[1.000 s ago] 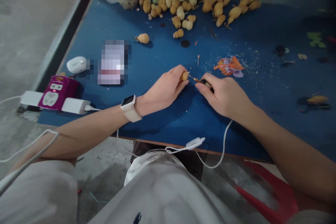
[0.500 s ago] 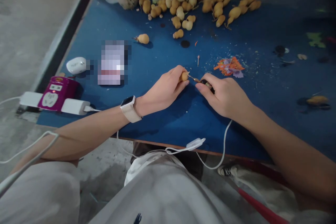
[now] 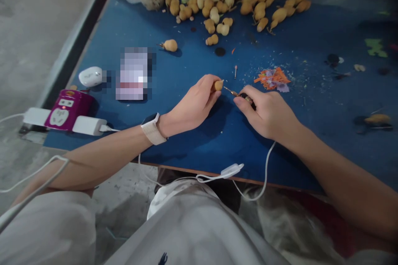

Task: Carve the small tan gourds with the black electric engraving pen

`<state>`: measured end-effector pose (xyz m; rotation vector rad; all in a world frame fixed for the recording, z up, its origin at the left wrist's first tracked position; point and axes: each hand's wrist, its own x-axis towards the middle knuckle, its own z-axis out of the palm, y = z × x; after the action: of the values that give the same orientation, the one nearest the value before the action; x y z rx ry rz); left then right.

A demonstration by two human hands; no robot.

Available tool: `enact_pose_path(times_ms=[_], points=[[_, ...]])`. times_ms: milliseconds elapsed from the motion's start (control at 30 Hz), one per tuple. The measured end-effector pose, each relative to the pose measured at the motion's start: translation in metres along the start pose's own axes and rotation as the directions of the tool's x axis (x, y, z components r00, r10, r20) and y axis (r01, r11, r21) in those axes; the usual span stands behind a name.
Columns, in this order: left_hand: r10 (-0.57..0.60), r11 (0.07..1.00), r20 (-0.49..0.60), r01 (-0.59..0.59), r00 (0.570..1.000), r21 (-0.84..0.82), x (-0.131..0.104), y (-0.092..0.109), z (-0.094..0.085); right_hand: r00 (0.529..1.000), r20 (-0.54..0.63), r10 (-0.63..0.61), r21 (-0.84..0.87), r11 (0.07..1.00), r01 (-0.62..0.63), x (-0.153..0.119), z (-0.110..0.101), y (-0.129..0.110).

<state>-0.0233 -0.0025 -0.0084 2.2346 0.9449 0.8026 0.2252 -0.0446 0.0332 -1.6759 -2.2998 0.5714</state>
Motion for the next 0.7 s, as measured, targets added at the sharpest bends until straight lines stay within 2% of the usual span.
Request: enact_pose_path(times_ms=[700], points=[[-0.055,0.998,0.035,0.053,0.998,0.034,0.0005,0.0042,0.0002,1.0,-0.007,0.021,-0.055,0.998,-0.022,0.001,0.0021,-0.0006]])
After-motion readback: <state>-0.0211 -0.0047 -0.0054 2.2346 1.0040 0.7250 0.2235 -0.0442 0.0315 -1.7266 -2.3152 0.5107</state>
